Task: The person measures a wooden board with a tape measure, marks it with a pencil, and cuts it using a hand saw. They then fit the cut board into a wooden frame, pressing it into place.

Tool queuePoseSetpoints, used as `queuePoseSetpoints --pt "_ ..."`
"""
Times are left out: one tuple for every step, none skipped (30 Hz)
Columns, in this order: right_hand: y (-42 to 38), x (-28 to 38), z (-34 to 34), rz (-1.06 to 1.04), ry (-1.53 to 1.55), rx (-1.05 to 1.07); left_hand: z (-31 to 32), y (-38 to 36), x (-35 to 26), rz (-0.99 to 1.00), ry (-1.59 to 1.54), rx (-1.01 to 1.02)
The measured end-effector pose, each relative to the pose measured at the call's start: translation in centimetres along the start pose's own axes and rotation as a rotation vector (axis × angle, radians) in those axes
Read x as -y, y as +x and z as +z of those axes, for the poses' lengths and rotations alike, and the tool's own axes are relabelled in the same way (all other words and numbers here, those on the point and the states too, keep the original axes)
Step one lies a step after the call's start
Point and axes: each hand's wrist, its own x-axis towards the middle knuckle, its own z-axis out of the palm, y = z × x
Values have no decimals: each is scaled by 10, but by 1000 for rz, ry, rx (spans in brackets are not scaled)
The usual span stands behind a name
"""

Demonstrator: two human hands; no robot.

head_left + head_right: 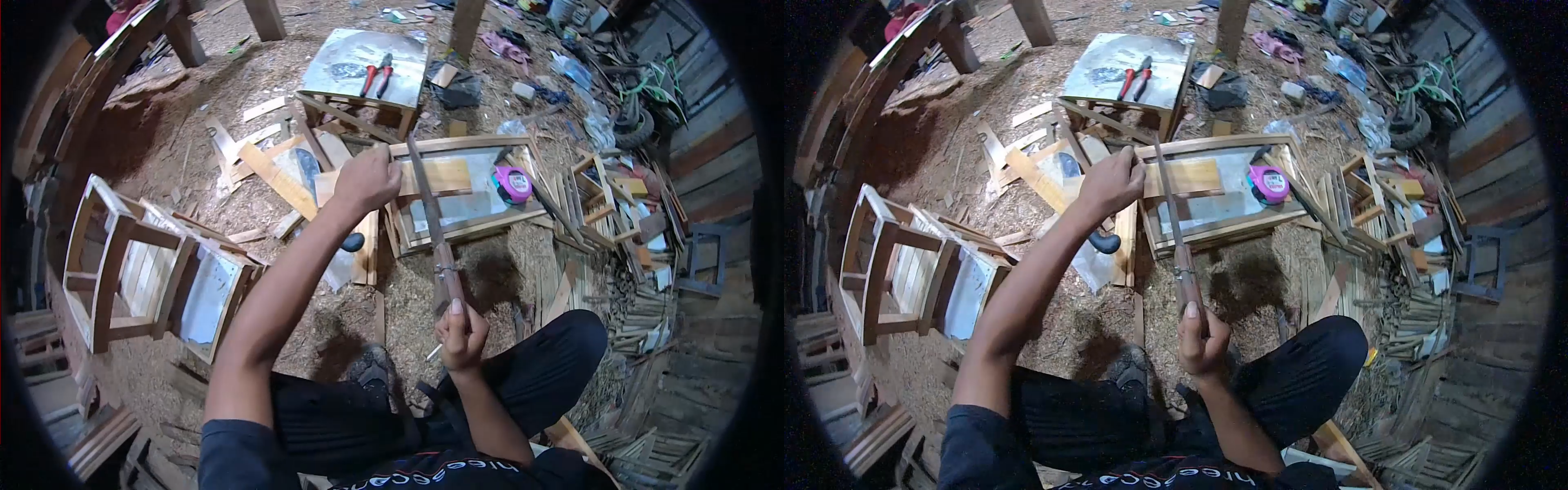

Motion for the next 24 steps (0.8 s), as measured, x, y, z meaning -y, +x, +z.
queuePoseSetpoints --pt "-5 -3 -2 1 24 -23 -4 2 -7 200 41 16" --pt "-9 -4 -4 5 23 -41 -6 2 -15 402 80 33" --pt "-12 -3 -5 -5 56 -83 -1 3 -20 502 41 58" --pt "-16 -3 -7 -19 89 -128 0 -1 -28 590 64 122" --pt "-20 -3 -13 -44 69 -130 10 -3 -32 644 101 116" --pt "-24 -5 -17 -43 70 -156 16 -4 -39 697 137 109" --pt "-29 -7 -21 -40 12 -159 20 -2 -44 681 190 204" --pt "-32 -8 -24 -37 -45 -163 20 3 -47 585 146 299" --pt "-32 -5 -24 -43 -48 -182 16 7 -48 605 148 328" --pt "-31 -1 -26 -47 -44 -203 12 11 -49 623 152 355" --pt "-33 4 -28 -13 -70 -198 11 13 -51 587 165 408" --pt "-34 9 -28 24 -93 -192 5 14 -58 599 206 406" --pt "-36 15 -26 29 -86 -207 4 15 -62 618 234 397" --pt "-36 21 -25 36 -48 -223 3 17 -64 636 259 385" --pt "-34 29 -25 35 -13 -236 1 16 -66 646 258 387" --pt "-31 40 -25 31 -14 -246 0 12 -67 695 294 332" --pt "-28 53 -24 62 -24 -227 -2 11 -70 744 328 275" --pt "-25 59 -24 95 -33 -207 -6 15 -73 754 325 274" --pt "-22 60 -23 56 -27 -201 -13 19 -76 688 334 346" --pt "-23 61 -24 51 -23 -205 -19 24 -76 619 347 412" --pt "-25 64 -25 -44 -104 -198 -23 25 -77 627 264 336" --pt "-27 67 -25 -136 -186 -191 -25 26 -78 630 268 334" --pt "-29 74 -24 -155 -197 -197 -26 25 -80 623 218 352" --pt "-31 68 -25 -154 -195 -196 -28 21 -84 613 168 370"
